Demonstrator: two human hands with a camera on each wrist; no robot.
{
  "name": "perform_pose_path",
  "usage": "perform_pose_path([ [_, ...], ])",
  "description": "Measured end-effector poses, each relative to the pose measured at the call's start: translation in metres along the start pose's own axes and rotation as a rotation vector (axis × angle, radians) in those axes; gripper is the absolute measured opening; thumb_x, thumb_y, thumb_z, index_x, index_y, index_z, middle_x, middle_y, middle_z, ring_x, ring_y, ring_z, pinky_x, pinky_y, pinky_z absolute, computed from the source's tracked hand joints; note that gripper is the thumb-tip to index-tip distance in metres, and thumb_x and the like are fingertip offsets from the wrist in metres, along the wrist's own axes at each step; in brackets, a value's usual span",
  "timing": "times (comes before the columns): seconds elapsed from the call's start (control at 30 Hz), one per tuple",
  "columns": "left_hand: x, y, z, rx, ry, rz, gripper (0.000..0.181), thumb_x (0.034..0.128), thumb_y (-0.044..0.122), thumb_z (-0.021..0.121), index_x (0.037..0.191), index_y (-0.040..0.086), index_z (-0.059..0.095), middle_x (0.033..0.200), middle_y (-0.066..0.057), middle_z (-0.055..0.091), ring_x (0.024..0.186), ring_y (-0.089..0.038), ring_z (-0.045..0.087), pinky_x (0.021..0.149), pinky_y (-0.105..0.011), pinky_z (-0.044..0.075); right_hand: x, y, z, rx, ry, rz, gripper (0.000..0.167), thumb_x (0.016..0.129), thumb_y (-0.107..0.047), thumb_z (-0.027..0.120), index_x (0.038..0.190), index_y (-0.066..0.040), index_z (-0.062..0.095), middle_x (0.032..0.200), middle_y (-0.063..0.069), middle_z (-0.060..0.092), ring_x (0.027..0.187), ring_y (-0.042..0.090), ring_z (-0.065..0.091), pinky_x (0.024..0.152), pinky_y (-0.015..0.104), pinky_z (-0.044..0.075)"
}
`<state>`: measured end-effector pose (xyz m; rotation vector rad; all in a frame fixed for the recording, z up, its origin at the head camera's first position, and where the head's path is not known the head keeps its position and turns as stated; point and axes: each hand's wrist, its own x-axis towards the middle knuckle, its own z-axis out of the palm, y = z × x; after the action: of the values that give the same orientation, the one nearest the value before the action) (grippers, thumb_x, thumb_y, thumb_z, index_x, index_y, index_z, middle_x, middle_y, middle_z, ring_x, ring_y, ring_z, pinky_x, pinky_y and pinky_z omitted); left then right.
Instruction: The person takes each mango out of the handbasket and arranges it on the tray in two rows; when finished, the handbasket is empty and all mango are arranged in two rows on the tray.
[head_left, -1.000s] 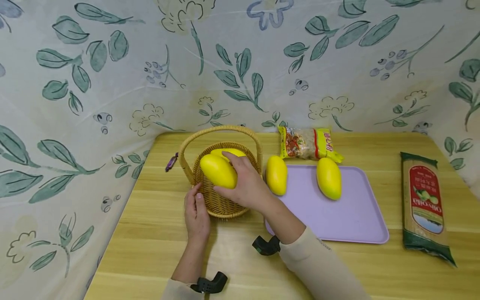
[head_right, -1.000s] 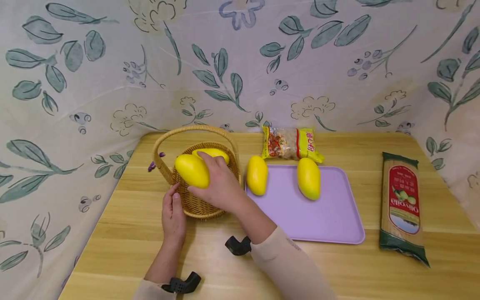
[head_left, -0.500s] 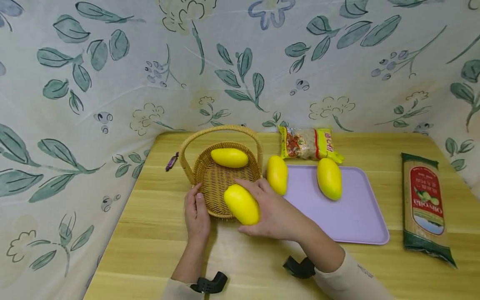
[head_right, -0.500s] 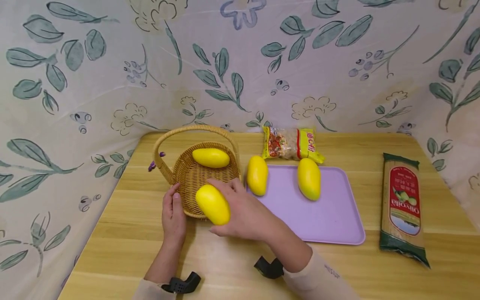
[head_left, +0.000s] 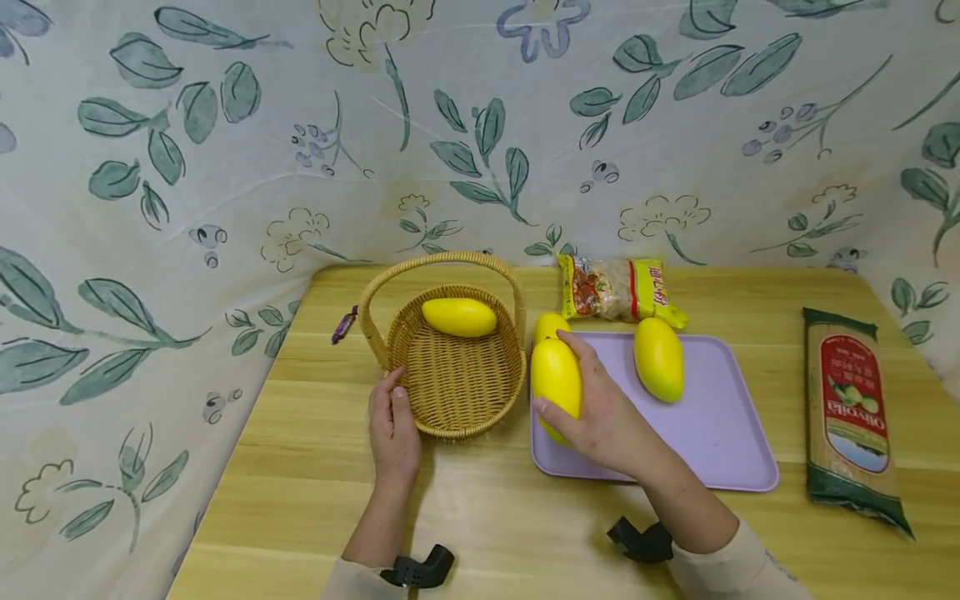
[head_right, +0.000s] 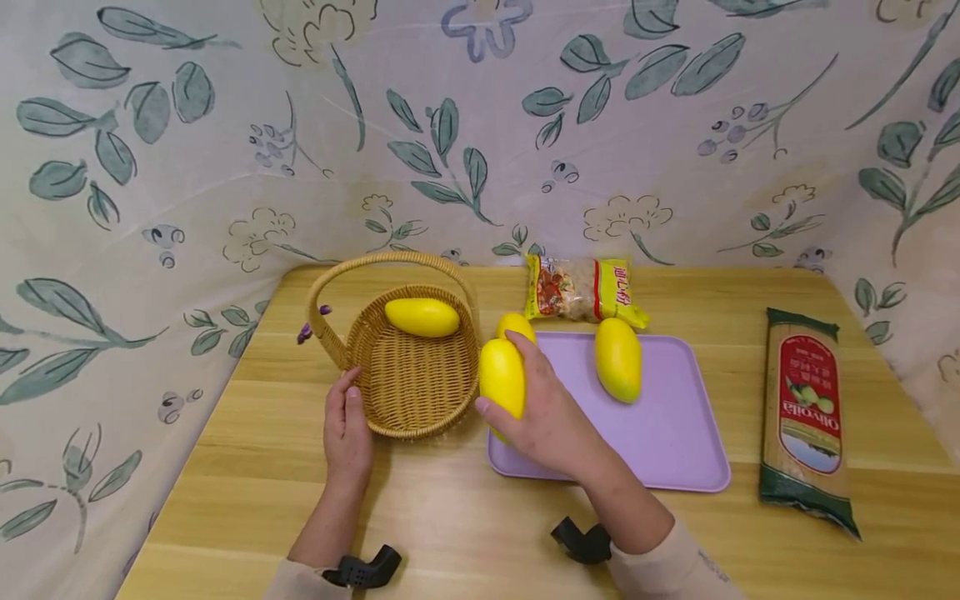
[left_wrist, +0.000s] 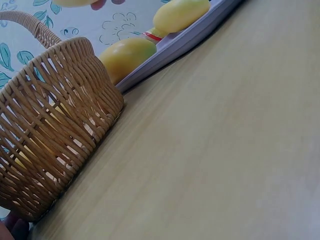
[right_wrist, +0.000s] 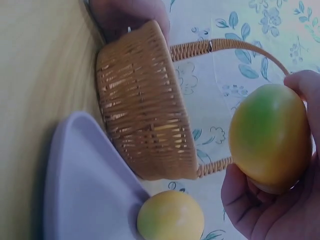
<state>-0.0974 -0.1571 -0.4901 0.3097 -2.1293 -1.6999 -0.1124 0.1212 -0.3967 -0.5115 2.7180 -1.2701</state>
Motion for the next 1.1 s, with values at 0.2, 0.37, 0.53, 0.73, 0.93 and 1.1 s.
perform_pose_path([
  [0.2,-0.001,0.001,0.000,0.003,0.008,-0.003,0.039,0.1117,0.024,0.037,0.143,0.008,0.054,0.151,-0.011,0.047,0.151,-0.031,0.032,0.126,-0.054,0.022,0.005,0.012,-0.005,-0.023,0.004,-0.041,0.075,0.102,-0.025,0.056,0.162,-0.016,0.012,0.158,0.023,0.035,0.122,0.035,0.052,0.102,0.057,0.045],
  [0.37,-0.001,0.001,0.001,0.002,0.010,0.003,0.040,0.1119,0.026,0.036,0.143,0.009,0.054,0.150,-0.010,0.048,0.151,-0.029,0.033,0.127,-0.051,0.022,0.007,0.015,-0.007,-0.050,-0.021,0.061,0.079,0.100,-0.038,0.062,0.160,-0.017,0.016,0.148,0.024,0.046,0.106,0.032,0.060,0.090,0.050,0.052],
  [0.53,-0.001,0.001,0.001,-0.001,0.008,0.000,0.039,0.1118,0.022,0.036,0.143,0.008,0.054,0.151,-0.011,0.048,0.152,-0.030,0.031,0.127,-0.052,0.021,0.010,0.017,-0.008,-0.085,-0.079,0.170,0.085,0.095,-0.055,0.066,0.157,-0.018,0.022,0.153,0.023,0.041,0.110,0.033,0.060,0.092,0.051,0.053],
  [0.73,-0.001,0.001,0.000,-0.002,0.007,0.003,0.039,0.1120,0.023,0.036,0.143,0.008,0.054,0.152,-0.010,0.047,0.153,-0.030,0.030,0.127,-0.052,0.021,0.012,0.021,-0.007,-0.108,-0.137,0.220,0.088,0.089,-0.061,0.070,0.153,-0.017,0.029,0.146,0.023,0.048,0.110,0.031,0.060,0.092,0.050,0.053],
  [0.93,-0.001,0.000,0.001,-0.005,0.010,0.012,0.041,0.1121,0.028,0.036,0.143,0.008,0.054,0.151,-0.010,0.048,0.152,-0.029,0.032,0.127,-0.051,0.022,0.013,0.024,-0.004,-0.137,-0.201,0.247,0.089,0.086,-0.062,0.073,0.150,-0.014,0.033,0.133,0.021,0.060,0.102,0.026,0.062,0.086,0.044,0.053],
  [1.1,-0.001,-0.001,0.001,0.003,0.011,0.014,0.041,0.1120,0.028,0.036,0.143,0.008,0.054,0.150,-0.011,0.048,0.151,-0.029,0.033,0.127,-0.051,0.023,0.012,0.024,-0.001,-0.155,-0.225,0.266,0.086,0.085,-0.062,0.074,0.145,-0.014,0.035,0.119,0.015,0.064,0.093,0.022,0.060,0.077,0.035,0.050],
])
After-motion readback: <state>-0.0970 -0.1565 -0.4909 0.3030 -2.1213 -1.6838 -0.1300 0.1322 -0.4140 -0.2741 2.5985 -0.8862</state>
